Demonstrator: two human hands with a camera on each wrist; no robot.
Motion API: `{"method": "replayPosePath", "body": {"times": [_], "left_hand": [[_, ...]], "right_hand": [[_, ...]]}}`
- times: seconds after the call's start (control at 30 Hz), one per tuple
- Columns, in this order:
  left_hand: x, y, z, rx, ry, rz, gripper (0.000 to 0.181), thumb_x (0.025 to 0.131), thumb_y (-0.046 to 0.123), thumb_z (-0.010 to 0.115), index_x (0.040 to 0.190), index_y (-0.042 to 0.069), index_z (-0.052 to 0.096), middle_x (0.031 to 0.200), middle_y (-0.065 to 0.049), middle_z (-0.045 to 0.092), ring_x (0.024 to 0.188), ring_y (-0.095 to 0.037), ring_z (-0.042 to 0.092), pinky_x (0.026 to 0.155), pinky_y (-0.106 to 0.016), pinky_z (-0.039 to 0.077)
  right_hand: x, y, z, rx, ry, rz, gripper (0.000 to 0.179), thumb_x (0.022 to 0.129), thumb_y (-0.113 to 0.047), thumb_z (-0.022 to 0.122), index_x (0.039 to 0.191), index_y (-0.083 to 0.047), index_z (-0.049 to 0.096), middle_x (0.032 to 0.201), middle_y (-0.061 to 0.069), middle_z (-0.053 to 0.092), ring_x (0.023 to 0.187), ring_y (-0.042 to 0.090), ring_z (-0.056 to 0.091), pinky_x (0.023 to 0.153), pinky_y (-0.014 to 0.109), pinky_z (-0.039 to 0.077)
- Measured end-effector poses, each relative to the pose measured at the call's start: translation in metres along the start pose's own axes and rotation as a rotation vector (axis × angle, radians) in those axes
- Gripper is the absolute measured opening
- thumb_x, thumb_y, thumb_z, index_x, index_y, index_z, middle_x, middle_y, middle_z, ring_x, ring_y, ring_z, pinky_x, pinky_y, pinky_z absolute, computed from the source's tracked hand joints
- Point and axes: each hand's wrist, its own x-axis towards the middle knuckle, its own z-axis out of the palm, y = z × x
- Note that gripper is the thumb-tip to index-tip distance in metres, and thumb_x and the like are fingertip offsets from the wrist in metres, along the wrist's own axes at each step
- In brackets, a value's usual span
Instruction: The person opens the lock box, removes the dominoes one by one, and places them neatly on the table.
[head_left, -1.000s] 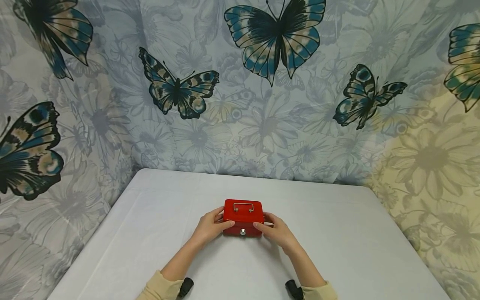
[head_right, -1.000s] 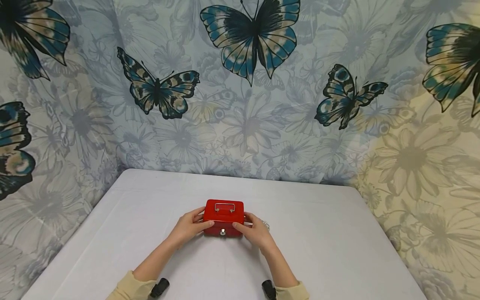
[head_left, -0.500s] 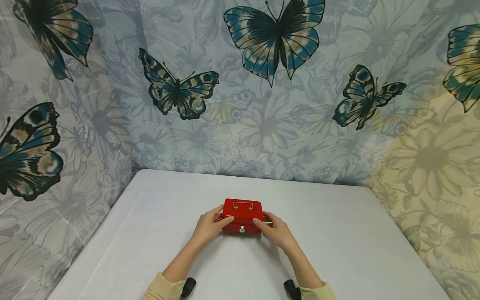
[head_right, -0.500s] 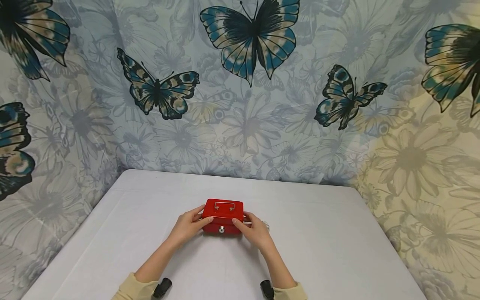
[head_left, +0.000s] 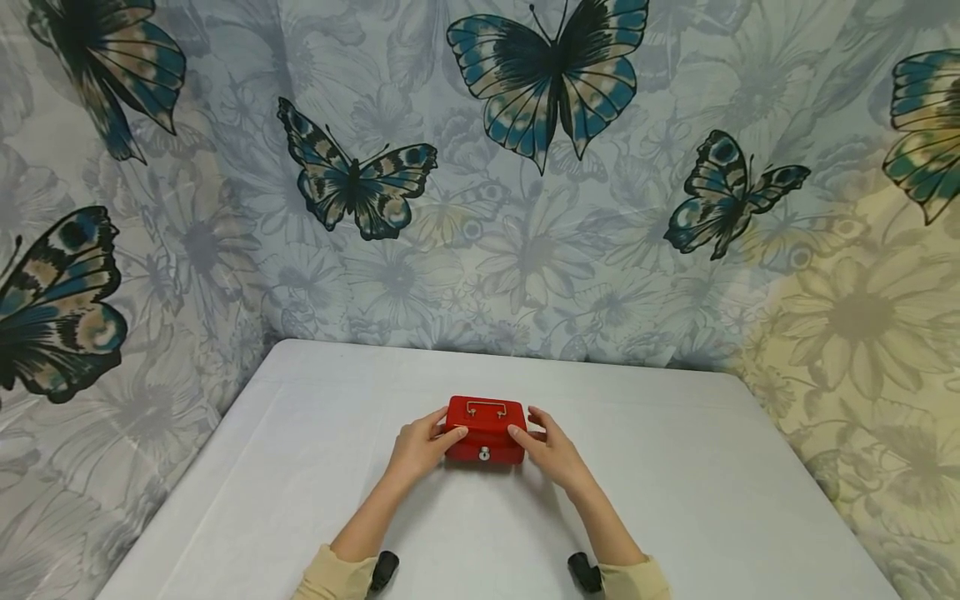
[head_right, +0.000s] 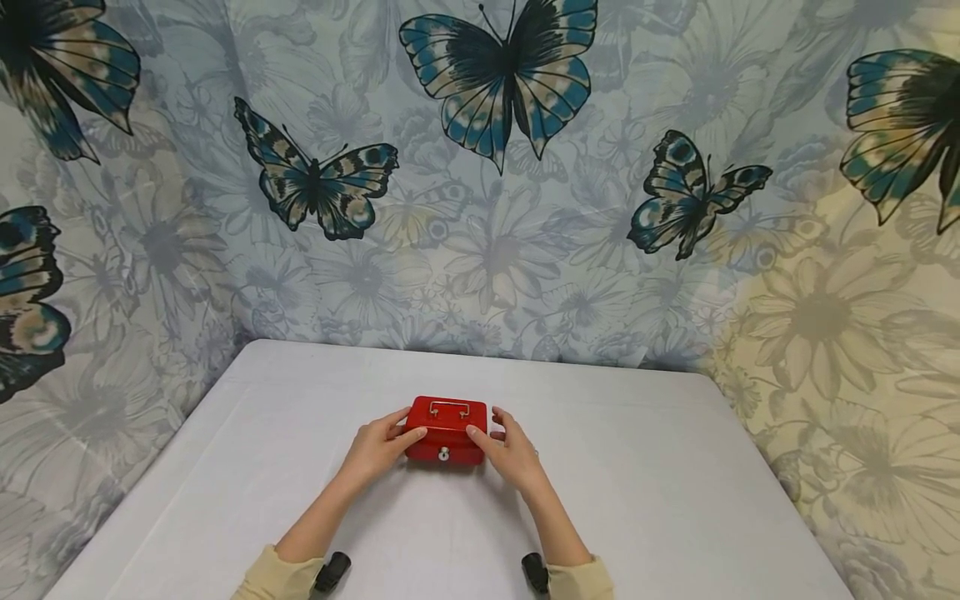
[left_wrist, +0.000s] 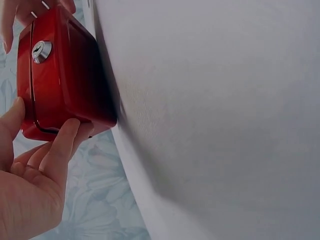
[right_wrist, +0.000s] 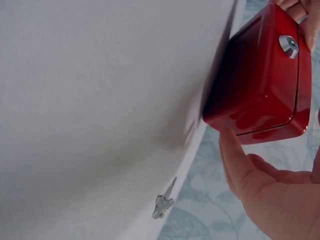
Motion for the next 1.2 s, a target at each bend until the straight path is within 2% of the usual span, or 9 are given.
{"method": "replayPosePath", "body": {"times": [0.23, 0.47, 0.77, 1.2], "left_hand": [[0.004, -0.001, 0.000, 0.053, 0.002, 0.012, 0.061, 0.091, 0.035, 0.069, 0.137, -0.002, 0.053, 0.111, -0.021, 0.068, 0.103, -0.032, 0.067, 0.085, -0.045, 0.055], [0.005, 0.001, -0.002, 0.086, 0.005, 0.024, 0.061, 0.090, 0.037, 0.070, 0.135, -0.002, 0.055, 0.108, -0.021, 0.069, 0.102, -0.033, 0.067, 0.085, -0.048, 0.054], [0.007, 0.004, -0.004, 0.099, 0.005, 0.023, 0.060, 0.090, 0.038, 0.069, 0.133, -0.002, 0.057, 0.105, -0.021, 0.070, 0.101, -0.033, 0.067, 0.085, -0.049, 0.054], [0.008, 0.001, -0.005, 0.087, 0.001, -0.010, 0.060, 0.089, 0.040, 0.070, 0.134, 0.003, 0.058, 0.108, -0.019, 0.070, 0.101, -0.031, 0.068, 0.086, -0.048, 0.054]], "right_hand": [[0.010, -0.001, 0.002, 0.065, -0.065, -0.003, 0.087, 0.090, -0.047, 0.065, 0.154, -0.005, 0.023, 0.155, 0.021, 0.029, 0.139, 0.041, 0.031, 0.104, 0.063, 0.034], [0.015, 0.000, 0.005, 0.111, -0.112, 0.010, 0.089, 0.090, -0.044, 0.066, 0.154, -0.004, 0.020, 0.156, 0.022, 0.026, 0.142, 0.042, 0.022, 0.108, 0.067, 0.023], [0.019, 0.001, 0.007, 0.146, -0.113, -0.009, 0.088, 0.090, -0.041, 0.068, 0.154, -0.003, 0.022, 0.154, 0.022, 0.029, 0.142, 0.041, 0.025, 0.110, 0.064, 0.023], [0.018, 0.000, 0.004, 0.093, -0.116, 0.001, 0.087, 0.089, -0.043, 0.069, 0.154, -0.005, 0.024, 0.153, 0.022, 0.032, 0.136, 0.045, 0.035, 0.105, 0.065, 0.030]]}}
